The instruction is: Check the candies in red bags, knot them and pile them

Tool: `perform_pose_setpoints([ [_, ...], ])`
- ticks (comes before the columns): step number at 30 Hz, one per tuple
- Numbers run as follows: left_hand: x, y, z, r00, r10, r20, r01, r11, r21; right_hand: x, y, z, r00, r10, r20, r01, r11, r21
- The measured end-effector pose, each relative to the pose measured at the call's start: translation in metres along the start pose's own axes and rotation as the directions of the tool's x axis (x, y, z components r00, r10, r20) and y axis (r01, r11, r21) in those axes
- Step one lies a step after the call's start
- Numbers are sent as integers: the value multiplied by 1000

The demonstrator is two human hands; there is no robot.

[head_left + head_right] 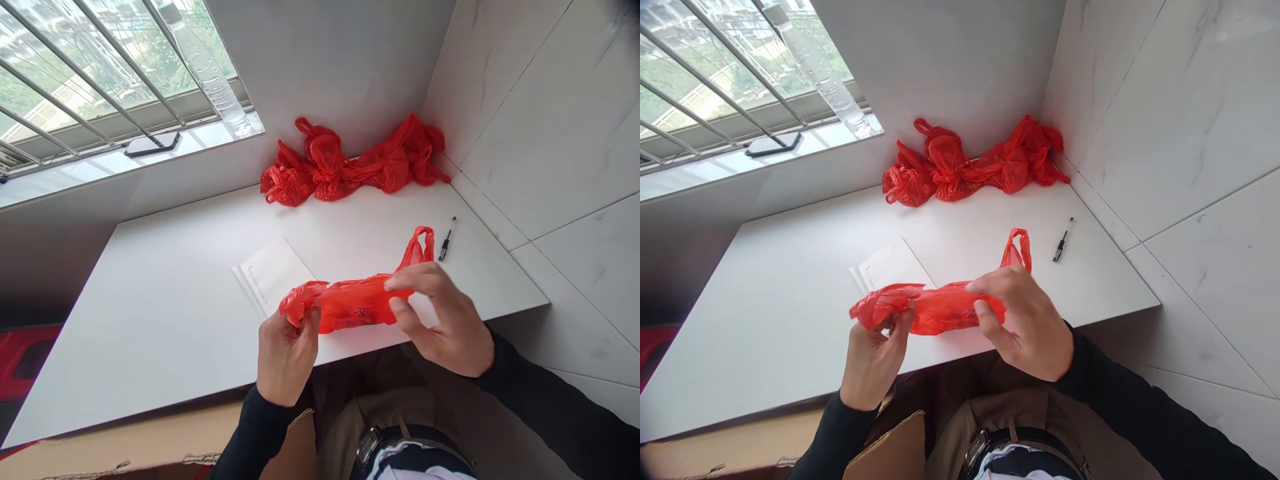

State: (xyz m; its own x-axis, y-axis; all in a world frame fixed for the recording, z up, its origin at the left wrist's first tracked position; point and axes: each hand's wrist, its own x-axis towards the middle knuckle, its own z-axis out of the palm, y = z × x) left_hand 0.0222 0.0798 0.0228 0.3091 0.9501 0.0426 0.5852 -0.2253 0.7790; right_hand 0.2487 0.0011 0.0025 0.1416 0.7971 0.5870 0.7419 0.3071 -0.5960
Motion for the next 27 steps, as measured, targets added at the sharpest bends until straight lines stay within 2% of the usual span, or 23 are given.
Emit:
perform_pose_setpoints([
  [2,-3,4,-2,997,-71,41,74,992,-98,6,-3,6,964,-109,244,114,993,-6],
  [3,-5,5,-3,992,-106,63,114,983,-145,8,-3,8,939,-122,322,137,990,-24],
  [7,-11,4,-3,956,-244,165,291,865,-408,7,-7,5,895,-141,424,199,975,-97],
  [10,-14,4,-1,954,-228,194,300,729,-615,1,-23,-1,857,-158,491,239,965,-106],
  [13,-15,5,-3,946,-243,216,320,572,-755,-7,-30,-2,761,2,649,148,973,-177],
  [15,-16,6,-6,907,-315,279,407,495,-768,-12,-27,2,696,181,695,68,947,-314],
  [17,-17,7,-8,864,-363,348,491,456,-742,-13,-21,5,648,316,693,-10,913,-407],
  [18,-19,8,-9,856,-365,366,507,458,-730,-12,-19,7,635,358,685,-48,902,-428],
  [20,-23,14,-8,877,-333,347,478,521,-708,-9,-18,8,627,399,669,-108,895,-432],
  [24,-31,35,-1,919,-269,287,384,775,-502,-4,-24,7,673,314,670,-179,948,-264],
  [27,-38,50,4,911,-276,306,397,784,-477,-3,-27,9,696,229,680,-254,965,-65],
])
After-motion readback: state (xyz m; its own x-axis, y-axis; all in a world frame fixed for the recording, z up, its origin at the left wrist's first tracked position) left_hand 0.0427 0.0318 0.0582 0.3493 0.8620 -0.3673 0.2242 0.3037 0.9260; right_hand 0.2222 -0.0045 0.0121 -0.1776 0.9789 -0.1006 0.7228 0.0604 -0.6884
